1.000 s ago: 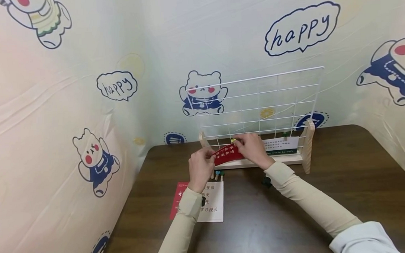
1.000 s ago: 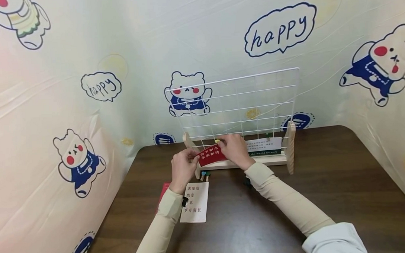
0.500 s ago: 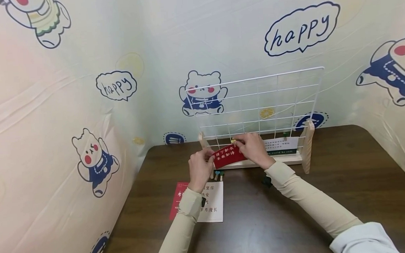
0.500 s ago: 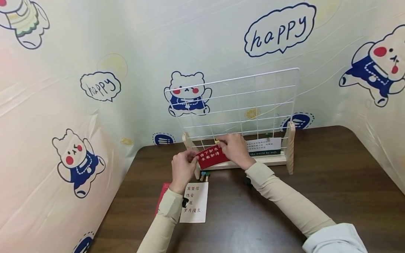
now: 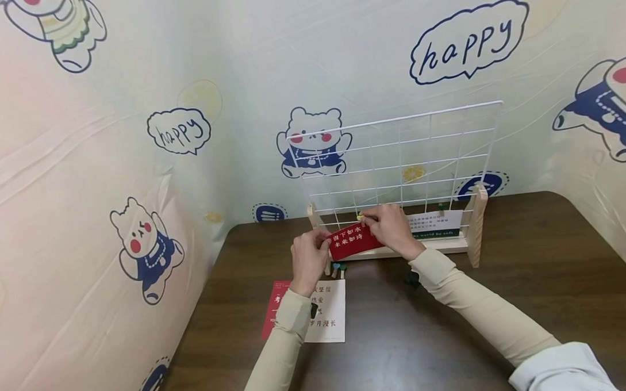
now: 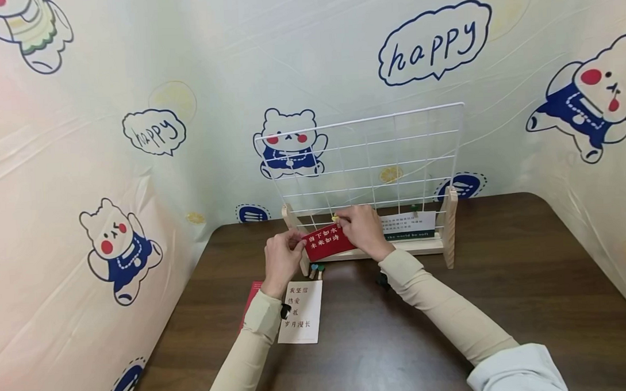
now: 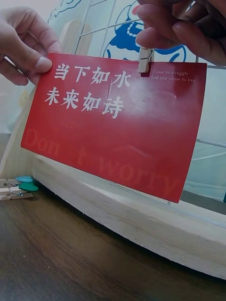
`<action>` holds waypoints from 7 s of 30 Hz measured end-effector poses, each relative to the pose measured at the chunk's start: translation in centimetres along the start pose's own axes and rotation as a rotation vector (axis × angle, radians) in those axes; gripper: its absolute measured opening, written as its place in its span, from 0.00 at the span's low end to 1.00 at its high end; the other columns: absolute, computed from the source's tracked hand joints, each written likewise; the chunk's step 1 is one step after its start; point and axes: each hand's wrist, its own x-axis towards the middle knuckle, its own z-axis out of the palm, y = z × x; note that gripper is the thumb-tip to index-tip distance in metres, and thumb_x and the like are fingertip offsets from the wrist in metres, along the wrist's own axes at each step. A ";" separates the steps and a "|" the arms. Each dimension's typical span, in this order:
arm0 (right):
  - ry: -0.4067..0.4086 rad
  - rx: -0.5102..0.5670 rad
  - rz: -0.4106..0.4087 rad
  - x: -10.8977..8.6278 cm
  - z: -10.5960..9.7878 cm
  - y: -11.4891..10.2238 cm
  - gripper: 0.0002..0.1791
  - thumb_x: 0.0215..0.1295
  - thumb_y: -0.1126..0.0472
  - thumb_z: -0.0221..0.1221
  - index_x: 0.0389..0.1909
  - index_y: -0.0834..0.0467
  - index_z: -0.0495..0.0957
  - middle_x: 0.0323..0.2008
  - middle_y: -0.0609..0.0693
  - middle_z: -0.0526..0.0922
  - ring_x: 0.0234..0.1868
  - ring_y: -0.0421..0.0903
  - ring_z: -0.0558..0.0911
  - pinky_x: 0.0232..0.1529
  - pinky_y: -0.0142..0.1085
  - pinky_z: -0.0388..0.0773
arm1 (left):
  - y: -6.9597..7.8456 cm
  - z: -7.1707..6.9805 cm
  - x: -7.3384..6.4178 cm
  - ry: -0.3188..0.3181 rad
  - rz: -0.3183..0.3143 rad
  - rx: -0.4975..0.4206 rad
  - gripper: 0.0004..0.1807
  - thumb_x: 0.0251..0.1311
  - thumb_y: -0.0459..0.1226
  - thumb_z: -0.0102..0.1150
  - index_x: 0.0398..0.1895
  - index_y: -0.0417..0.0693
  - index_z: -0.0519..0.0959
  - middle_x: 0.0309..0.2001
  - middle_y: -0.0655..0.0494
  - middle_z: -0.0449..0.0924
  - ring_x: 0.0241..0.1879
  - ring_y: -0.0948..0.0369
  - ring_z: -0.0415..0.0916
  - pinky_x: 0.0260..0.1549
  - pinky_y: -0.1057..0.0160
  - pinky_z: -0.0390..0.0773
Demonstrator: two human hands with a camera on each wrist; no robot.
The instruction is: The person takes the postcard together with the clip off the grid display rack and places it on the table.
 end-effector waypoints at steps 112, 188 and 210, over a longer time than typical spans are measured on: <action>-0.559 0.064 0.065 -1.9 5.3 1.1 0.11 0.66 0.72 0.60 0.25 0.63 0.87 0.21 0.55 0.88 0.18 0.45 0.86 0.19 0.29 0.77 | -2.2 0.2 -7.5 -0.547 -0.119 -0.039 0.04 0.61 0.33 0.73 0.38 0.45 0.90 0.33 0.53 0.89 0.29 0.64 0.80 0.27 0.66 0.80; -0.195 0.161 0.144 -4.4 -7.7 3.6 0.11 0.71 0.66 0.64 0.49 0.65 0.88 0.23 0.55 0.87 0.20 0.45 0.85 0.21 0.31 0.80 | -1.5 2.2 -4.4 -0.405 -0.039 0.063 0.07 0.63 0.36 0.72 0.43 0.45 0.89 0.30 0.55 0.86 0.27 0.64 0.77 0.25 0.68 0.73; -0.061 0.143 0.208 -5.0 -9.2 4.5 0.12 0.73 0.63 0.63 0.49 0.65 0.87 0.26 0.62 0.88 0.20 0.51 0.85 0.19 0.32 0.76 | 3.0 3.1 -2.7 -0.206 0.078 -0.113 0.10 0.66 0.37 0.69 0.48 0.45 0.88 0.42 0.51 0.91 0.40 0.59 0.90 0.44 0.60 0.87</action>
